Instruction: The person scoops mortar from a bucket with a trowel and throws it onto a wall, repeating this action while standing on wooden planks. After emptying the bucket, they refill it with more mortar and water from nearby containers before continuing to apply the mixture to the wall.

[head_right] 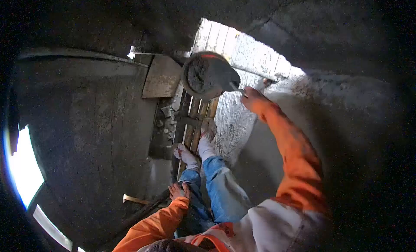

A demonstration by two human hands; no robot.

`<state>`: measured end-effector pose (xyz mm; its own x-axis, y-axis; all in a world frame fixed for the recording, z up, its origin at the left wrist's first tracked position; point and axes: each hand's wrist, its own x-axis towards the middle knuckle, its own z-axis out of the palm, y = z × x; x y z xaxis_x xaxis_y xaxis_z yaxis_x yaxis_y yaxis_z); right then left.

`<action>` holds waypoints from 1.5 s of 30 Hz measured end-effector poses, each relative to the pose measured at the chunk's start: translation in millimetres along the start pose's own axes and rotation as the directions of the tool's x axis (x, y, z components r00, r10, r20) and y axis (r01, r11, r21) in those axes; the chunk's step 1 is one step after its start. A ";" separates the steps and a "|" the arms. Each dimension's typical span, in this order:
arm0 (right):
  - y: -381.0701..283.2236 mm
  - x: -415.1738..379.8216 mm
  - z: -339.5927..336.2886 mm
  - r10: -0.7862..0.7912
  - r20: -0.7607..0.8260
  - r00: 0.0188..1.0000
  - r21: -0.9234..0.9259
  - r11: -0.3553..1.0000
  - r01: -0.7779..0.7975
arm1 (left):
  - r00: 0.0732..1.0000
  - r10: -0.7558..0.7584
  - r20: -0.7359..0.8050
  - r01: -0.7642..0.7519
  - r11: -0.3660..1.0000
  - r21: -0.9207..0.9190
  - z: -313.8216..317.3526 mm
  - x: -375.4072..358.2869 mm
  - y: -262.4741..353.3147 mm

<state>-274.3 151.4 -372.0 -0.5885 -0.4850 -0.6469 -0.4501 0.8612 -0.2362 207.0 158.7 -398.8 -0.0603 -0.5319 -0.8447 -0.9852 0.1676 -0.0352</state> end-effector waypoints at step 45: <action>-74.2 -104.5 -271.5 0.072 -0.531 0.844 0.339 0.931 0.134 | 0.844 0.095 -0.528 -0.184 0.976 -0.118 -17.6 9.8 -63.4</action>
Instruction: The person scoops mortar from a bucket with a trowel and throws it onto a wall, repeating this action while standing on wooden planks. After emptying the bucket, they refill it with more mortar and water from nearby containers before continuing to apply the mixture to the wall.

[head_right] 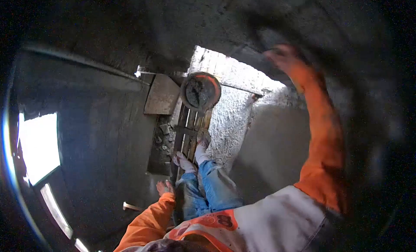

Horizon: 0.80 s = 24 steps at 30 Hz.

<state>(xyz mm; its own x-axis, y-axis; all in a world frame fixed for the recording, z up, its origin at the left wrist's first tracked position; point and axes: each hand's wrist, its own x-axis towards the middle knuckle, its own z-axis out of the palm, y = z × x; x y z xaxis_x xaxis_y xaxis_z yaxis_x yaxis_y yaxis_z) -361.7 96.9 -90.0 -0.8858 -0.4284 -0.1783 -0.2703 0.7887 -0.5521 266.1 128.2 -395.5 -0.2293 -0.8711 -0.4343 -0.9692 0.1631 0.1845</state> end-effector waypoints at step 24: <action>277.7 -27.3 438.1 0.147 0.543 0.827 -0.436 0.891 0.128 | 0.893 -0.057 0.446 0.075 0.997 -0.023 15.6 -37.9 74.8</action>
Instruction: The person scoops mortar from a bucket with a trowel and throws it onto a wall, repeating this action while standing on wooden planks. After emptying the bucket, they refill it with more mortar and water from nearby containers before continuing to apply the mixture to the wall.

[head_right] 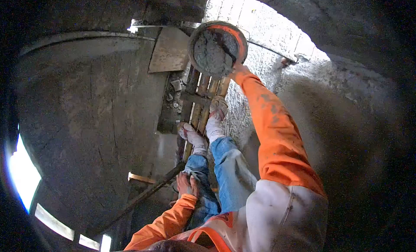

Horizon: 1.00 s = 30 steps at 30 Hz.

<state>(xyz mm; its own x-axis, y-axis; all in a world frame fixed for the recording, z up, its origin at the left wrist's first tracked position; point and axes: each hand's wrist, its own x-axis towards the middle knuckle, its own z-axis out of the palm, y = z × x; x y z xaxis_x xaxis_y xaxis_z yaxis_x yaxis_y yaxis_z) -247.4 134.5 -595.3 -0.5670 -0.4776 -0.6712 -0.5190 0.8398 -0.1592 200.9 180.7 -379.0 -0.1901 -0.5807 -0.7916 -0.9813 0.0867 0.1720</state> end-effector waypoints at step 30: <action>-41.9 -298.4 -519.5 -0.071 0.129 0.989 0.322 0.946 0.026 | 0.909 0.118 -0.399 -0.151 0.987 -0.050 -129.3 15.2 -15.6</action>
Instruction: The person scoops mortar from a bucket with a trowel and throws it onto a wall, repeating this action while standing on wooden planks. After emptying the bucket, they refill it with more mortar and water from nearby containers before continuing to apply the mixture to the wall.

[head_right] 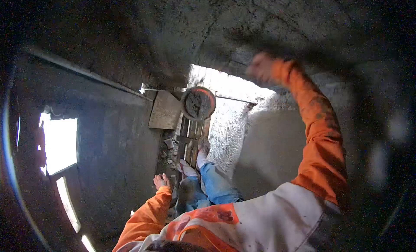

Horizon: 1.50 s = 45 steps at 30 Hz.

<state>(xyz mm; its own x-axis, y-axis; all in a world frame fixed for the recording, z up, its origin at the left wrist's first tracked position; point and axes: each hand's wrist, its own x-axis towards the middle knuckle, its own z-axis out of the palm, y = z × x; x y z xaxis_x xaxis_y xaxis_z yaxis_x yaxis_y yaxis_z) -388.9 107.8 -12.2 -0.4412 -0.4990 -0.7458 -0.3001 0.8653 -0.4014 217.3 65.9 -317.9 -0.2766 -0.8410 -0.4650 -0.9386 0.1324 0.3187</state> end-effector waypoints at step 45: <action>-17.1 -15.2 196.8 -0.505 -0.406 0.762 -0.272 0.863 0.427 | 0.988 0.132 -0.074 -0.122 0.985 0.122 -8.5 -21.0 11.3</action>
<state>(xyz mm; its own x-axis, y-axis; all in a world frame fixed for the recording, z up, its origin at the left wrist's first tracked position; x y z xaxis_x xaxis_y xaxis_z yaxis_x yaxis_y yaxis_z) -210.6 109.8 -98.7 -0.5281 -0.8359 -0.1497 -0.6769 0.5208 -0.5201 214.2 80.6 -297.5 -0.3817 -0.8529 -0.3561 -0.9159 0.2972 0.2699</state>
